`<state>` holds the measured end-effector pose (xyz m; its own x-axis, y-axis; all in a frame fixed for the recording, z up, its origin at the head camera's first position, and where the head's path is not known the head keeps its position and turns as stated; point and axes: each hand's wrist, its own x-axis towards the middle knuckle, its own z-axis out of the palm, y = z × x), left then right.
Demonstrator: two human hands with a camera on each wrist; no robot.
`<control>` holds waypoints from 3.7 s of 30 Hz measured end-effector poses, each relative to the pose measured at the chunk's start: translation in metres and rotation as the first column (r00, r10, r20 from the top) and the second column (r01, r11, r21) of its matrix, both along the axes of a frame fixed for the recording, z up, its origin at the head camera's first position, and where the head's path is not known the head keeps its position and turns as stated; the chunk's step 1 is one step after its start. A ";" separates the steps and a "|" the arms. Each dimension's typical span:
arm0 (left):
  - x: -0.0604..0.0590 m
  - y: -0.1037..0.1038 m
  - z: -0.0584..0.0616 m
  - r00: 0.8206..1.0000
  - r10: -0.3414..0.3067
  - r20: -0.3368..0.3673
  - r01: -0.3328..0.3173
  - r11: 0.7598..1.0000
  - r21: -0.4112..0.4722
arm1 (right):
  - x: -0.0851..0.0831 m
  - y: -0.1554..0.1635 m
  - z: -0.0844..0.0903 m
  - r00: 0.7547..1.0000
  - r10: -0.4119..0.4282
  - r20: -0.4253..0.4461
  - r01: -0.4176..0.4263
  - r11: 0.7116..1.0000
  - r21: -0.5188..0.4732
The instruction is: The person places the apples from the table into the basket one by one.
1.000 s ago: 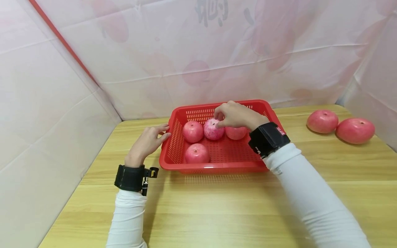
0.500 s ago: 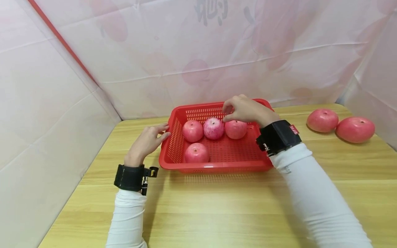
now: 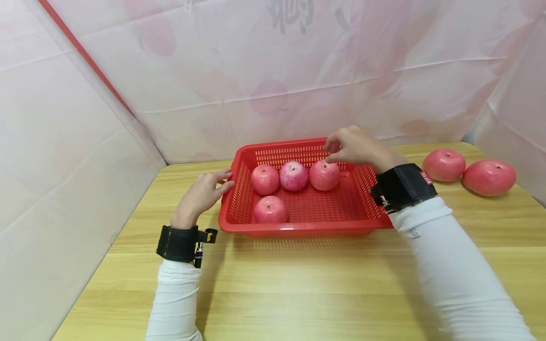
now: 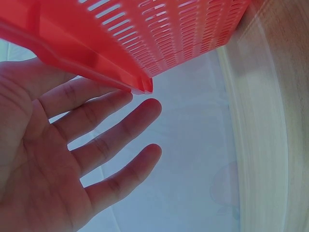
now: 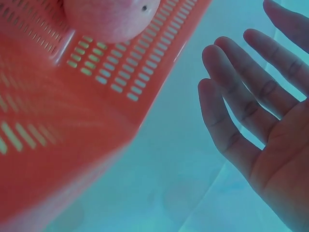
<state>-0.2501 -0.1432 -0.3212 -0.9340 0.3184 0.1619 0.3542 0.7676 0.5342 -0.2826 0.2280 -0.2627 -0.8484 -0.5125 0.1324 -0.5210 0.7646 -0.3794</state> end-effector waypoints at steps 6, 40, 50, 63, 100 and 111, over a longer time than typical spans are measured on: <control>0.001 -0.001 0.000 1.000 0.012 0.023 -0.012 1.000 0.014 | 0.001 0.009 -0.001 1.000 -0.013 -0.014 0.013 1.000 0.007; 0.002 -0.002 0.001 1.000 -0.004 0.015 0.004 1.000 0.023 | -0.004 0.066 -0.003 0.994 -0.095 -0.052 0.101 0.985 0.137; 0.002 -0.003 0.001 1.000 -0.004 0.017 0.003 1.000 0.023 | -0.004 0.083 -0.010 0.988 -0.150 -0.039 0.155 0.964 0.218; 0.003 -0.004 0.002 1.000 -0.002 -0.001 0.002 1.000 0.006 | -0.004 0.108 -0.011 0.984 -0.171 -0.044 0.176 0.957 0.231; 0.003 -0.006 0.001 0.999 -0.023 -0.028 0.023 1.000 0.004 | -0.012 0.182 -0.018 0.961 -0.274 0.027 0.252 0.914 0.317; 0.002 -0.003 -0.001 0.999 -0.024 -0.045 0.023 1.000 -0.019 | -0.005 0.200 -0.036 0.958 -0.285 0.042 0.260 0.919 0.296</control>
